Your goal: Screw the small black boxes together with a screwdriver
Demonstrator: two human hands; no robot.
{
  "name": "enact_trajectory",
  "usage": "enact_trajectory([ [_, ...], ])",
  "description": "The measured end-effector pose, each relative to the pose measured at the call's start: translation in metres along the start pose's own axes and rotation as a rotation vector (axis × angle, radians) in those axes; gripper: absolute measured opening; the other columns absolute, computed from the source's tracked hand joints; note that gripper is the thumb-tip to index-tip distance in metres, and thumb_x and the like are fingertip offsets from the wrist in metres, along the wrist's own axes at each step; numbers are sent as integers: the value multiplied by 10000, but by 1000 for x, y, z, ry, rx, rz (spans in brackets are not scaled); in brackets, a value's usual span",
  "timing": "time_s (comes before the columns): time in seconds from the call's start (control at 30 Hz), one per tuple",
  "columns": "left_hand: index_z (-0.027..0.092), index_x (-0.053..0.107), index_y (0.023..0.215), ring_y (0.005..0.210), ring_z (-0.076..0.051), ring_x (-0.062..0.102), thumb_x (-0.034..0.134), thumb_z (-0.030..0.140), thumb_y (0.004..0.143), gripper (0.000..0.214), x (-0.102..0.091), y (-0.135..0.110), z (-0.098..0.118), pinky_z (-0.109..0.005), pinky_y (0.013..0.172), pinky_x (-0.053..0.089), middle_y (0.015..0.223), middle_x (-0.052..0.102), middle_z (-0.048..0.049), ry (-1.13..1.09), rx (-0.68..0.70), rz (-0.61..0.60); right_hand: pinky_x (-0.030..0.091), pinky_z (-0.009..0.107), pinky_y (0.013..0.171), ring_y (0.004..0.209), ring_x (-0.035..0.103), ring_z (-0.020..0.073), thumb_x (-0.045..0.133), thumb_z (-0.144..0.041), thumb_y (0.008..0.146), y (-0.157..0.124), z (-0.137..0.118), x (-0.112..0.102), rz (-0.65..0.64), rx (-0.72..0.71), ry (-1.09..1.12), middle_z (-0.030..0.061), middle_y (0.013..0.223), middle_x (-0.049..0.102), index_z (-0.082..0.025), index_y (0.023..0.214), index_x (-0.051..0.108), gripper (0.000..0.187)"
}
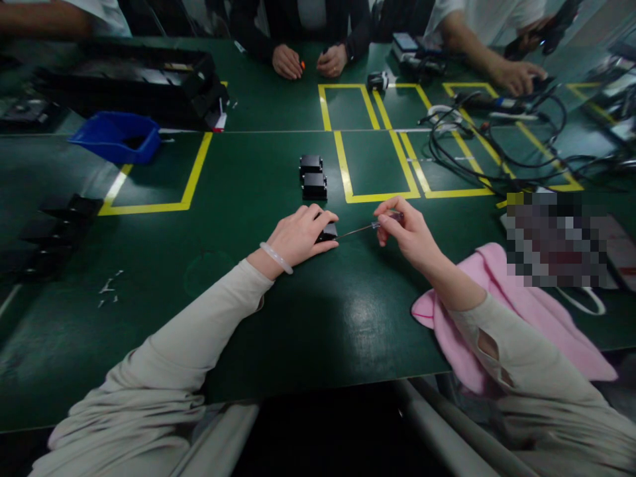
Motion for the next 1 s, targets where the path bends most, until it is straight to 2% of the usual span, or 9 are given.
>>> enact_trajectory([
  [0.2,210,543,1350,1110,-266,589,637,493,974,479,0,0,0,-336,824,504,1248,613,-107,3,5,11,390,255,444,405,466,85,670,-504,941,0,3,0,1,25,11,-104,462,425,-222,808,572,326],
  [0.43,213,534,1353,1105,-264,587,660,486,962,493,1,0,-2,-332,825,499,1252,610,-106,5,9,6,436,266,511,470,545,93,716,-438,917,0,0,0,4,0,-9,-73,548,565,-222,860,570,268],
  [0.6,219,522,1370,1120,-274,586,684,481,946,524,0,0,-2,-339,813,504,1264,601,-106,0,8,-11,393,260,469,429,500,87,669,-410,945,0,1,1,-7,20,-1,-97,481,454,-219,809,563,257],
  [0.8,224,533,1361,1124,-276,584,681,474,948,505,0,0,-2,-339,798,508,1256,597,-105,-9,-4,-9,432,264,522,484,551,92,705,-366,922,0,-1,1,-1,9,-23,-74,563,567,-221,872,563,209],
  [0.87,226,536,1359,1121,-275,583,676,475,951,498,1,0,-2,-340,797,507,1251,596,-105,-12,-4,-4,430,263,522,482,550,91,703,-389,927,0,-1,1,-1,13,-23,-73,557,563,-220,857,565,229],
  [1.0,231,538,1366,1112,-277,579,654,494,960,497,2,0,-3,-342,800,505,1239,593,-112,-3,-5,-3,384,253,463,429,494,87,662,-510,951,0,1,1,-13,18,6,-97,477,450,-224,811,566,333],
])
Point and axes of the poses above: each hand's wrist, its own y-axis towards the middle knuckle, its own x-axis out of the palm, z = x × y, the point moved 4 cm from there along y, towards the middle knuckle
